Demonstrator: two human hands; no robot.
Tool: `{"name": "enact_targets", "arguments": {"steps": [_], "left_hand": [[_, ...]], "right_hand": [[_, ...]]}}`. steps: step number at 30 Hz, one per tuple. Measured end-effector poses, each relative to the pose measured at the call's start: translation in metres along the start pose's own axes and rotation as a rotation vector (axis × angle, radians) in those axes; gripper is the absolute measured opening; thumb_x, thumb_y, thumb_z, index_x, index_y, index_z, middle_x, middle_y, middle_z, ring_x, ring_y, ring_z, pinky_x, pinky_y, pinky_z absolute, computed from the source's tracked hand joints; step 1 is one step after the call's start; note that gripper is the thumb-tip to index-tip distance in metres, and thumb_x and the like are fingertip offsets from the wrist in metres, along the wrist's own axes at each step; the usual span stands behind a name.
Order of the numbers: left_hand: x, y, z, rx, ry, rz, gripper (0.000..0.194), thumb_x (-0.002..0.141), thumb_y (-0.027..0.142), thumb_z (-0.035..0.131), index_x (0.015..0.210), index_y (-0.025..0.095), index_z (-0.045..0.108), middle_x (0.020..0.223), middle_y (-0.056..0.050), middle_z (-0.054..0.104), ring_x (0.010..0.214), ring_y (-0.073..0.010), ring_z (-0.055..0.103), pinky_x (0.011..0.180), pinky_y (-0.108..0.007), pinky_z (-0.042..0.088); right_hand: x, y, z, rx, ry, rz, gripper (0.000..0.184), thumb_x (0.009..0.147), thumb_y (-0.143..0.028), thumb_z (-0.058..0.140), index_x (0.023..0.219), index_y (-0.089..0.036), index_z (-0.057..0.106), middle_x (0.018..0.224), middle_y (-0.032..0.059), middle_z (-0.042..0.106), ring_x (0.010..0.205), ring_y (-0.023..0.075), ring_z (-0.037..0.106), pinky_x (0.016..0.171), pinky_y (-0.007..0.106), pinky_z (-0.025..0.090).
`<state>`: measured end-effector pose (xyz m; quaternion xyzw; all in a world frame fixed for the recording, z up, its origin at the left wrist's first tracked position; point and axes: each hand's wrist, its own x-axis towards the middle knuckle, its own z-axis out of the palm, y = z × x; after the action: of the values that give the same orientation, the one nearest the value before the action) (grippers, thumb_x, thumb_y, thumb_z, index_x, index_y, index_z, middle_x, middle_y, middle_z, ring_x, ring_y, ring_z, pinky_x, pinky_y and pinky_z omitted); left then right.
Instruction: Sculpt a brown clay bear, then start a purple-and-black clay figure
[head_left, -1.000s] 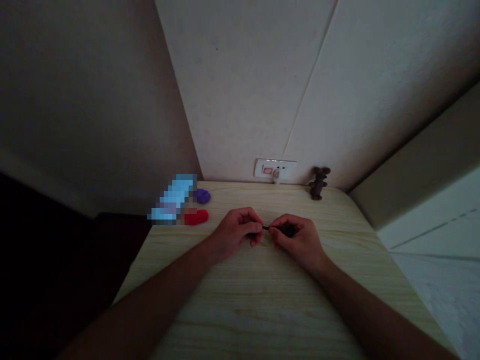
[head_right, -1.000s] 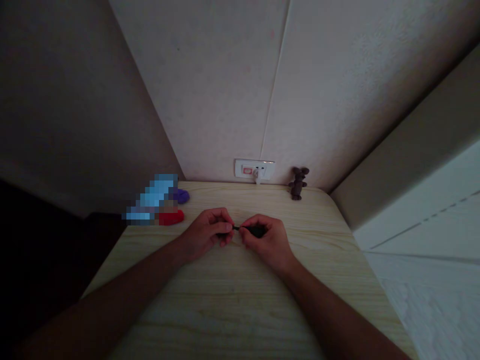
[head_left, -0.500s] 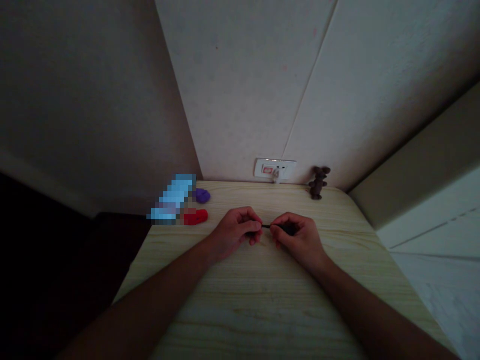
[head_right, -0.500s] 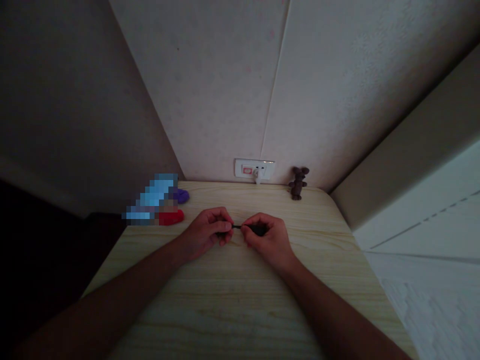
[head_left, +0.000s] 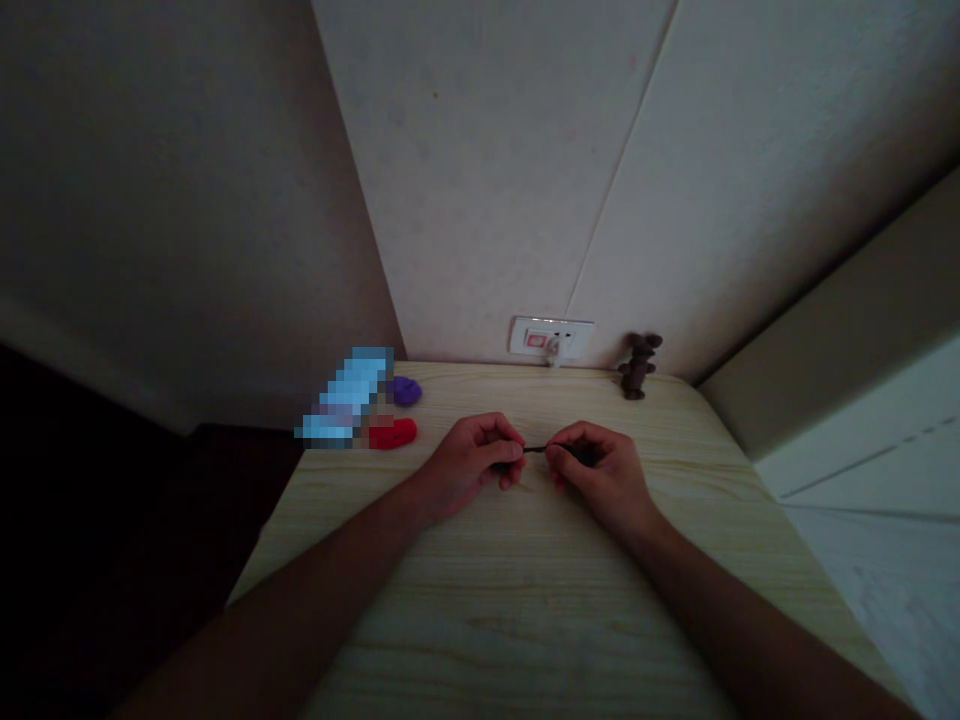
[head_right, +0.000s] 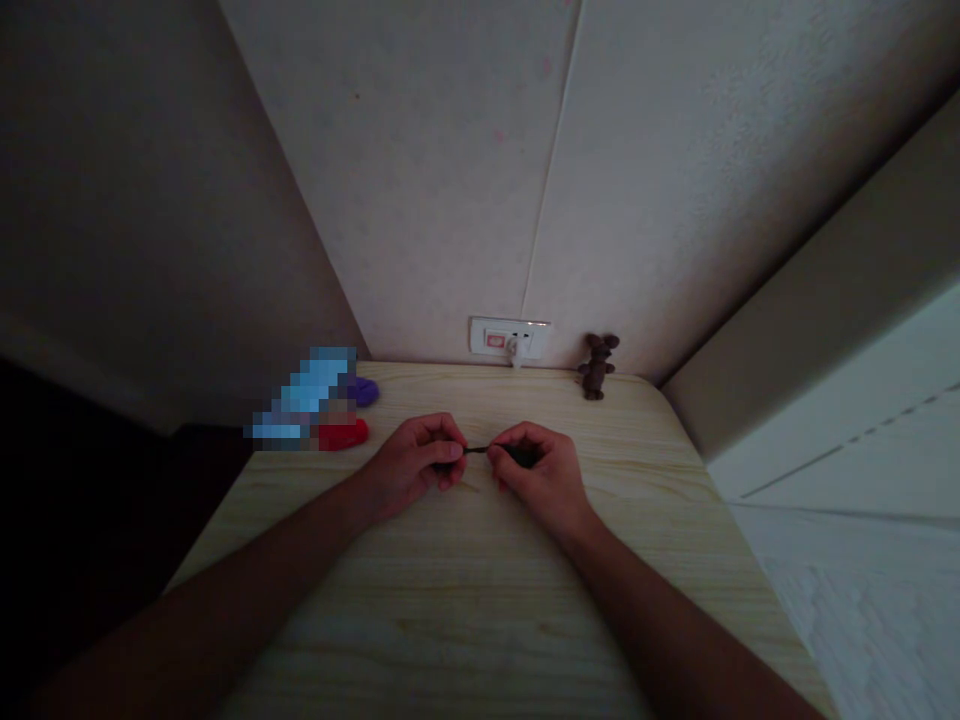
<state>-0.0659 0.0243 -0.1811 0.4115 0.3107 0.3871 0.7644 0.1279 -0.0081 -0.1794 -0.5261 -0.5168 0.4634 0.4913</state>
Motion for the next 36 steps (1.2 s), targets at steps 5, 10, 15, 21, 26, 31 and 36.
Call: {"name": "enact_targets", "arguments": {"steps": [5, 10, 15, 21, 26, 31, 36], "left_hand": [[0.0002, 0.0007, 0.0007, 0.004, -0.003, 0.002, 0.021, 0.069, 0.024, 0.083, 0.074, 0.015, 0.064, 0.060, -0.001, 0.069, 0.052, -0.0114, 0.061, 0.050, -0.022, 0.044], [0.0014, -0.0011, 0.0007, 0.016, -0.004, 0.019, 0.022, 0.069, 0.023, 0.085, 0.075, 0.015, 0.065, 0.061, 0.000, 0.069, 0.051, -0.0113, 0.061, 0.050, -0.023, 0.044], [0.0024, -0.0053, -0.0005, 0.036, -0.014, 0.044, 0.022, 0.068, 0.022, 0.086, 0.076, 0.014, 0.066, 0.062, 0.000, 0.070, 0.052, -0.0119, 0.063, 0.049, -0.023, 0.045], [0.0031, -0.0062, -0.0013, 0.046, -0.012, 0.059, 0.021, 0.070, 0.021, 0.085, 0.078, 0.014, 0.067, 0.063, -0.001, 0.071, 0.052, -0.0113, 0.063, 0.052, -0.023, 0.046], [0.0029, -0.0062, -0.0007, 0.049, -0.008, 0.060, 0.020, 0.070, 0.021, 0.084, 0.076, 0.014, 0.066, 0.062, 0.000, 0.070, 0.052, -0.0111, 0.062, 0.052, -0.023, 0.046], [0.0030, -0.0061, -0.0006, 0.053, -0.007, 0.059, 0.020, 0.069, 0.021, 0.084, 0.077, 0.014, 0.067, 0.061, 0.000, 0.070, 0.052, -0.0110, 0.062, 0.052, -0.023, 0.047], [0.0026, -0.0057, -0.0014, 0.062, -0.013, 0.059, 0.020, 0.070, 0.021, 0.084, 0.079, 0.014, 0.067, 0.062, 0.000, 0.071, 0.054, -0.0111, 0.063, 0.053, -0.023, 0.047]], "right_hand": [[0.0001, -0.0001, 0.0003, 0.050, -0.023, 0.000, 0.025, 0.071, -0.036, 0.089, 0.074, -0.019, 0.072, 0.055, -0.0008, 0.068, 0.047, 0.0126, 0.058, 0.050, 0.026, 0.049], [0.0002, -0.0004, 0.0023, 0.136, -0.117, 0.001, 0.029, 0.075, -0.042, 0.087, 0.087, -0.019, 0.073, 0.078, 0.0053, 0.079, 0.061, 0.0163, 0.070, 0.057, 0.028, 0.057], [0.0011, 0.0027, 0.0014, 0.167, -0.162, 0.006, 0.030, 0.076, -0.040, 0.088, 0.092, -0.018, 0.075, 0.069, 0.0025, 0.078, 0.060, 0.0160, 0.071, 0.060, 0.029, 0.058], [0.0020, 0.0042, -0.0010, 0.161, -0.175, 0.009, 0.022, 0.078, -0.037, 0.088, 0.089, -0.019, 0.081, 0.066, 0.0006, 0.076, 0.060, 0.0128, 0.067, 0.062, 0.026, 0.055], [0.0029, 0.0032, -0.0002, 0.166, -0.215, 0.012, 0.023, 0.074, -0.035, 0.092, 0.090, -0.021, 0.084, 0.074, 0.0015, 0.081, 0.060, 0.0121, 0.067, 0.061, 0.025, 0.055], [0.0021, 0.0030, 0.0007, 0.156, -0.235, 0.010, 0.023, 0.074, -0.037, 0.091, 0.091, -0.024, 0.085, 0.085, 0.0033, 0.085, 0.076, 0.0177, 0.076, 0.077, 0.031, 0.060], [0.0022, 0.0051, 0.0003, 0.097, -0.187, 0.012, 0.018, 0.073, -0.034, 0.090, 0.087, -0.024, 0.086, 0.082, 0.0031, 0.085, 0.072, 0.0172, 0.075, 0.074, 0.030, 0.058]]}}
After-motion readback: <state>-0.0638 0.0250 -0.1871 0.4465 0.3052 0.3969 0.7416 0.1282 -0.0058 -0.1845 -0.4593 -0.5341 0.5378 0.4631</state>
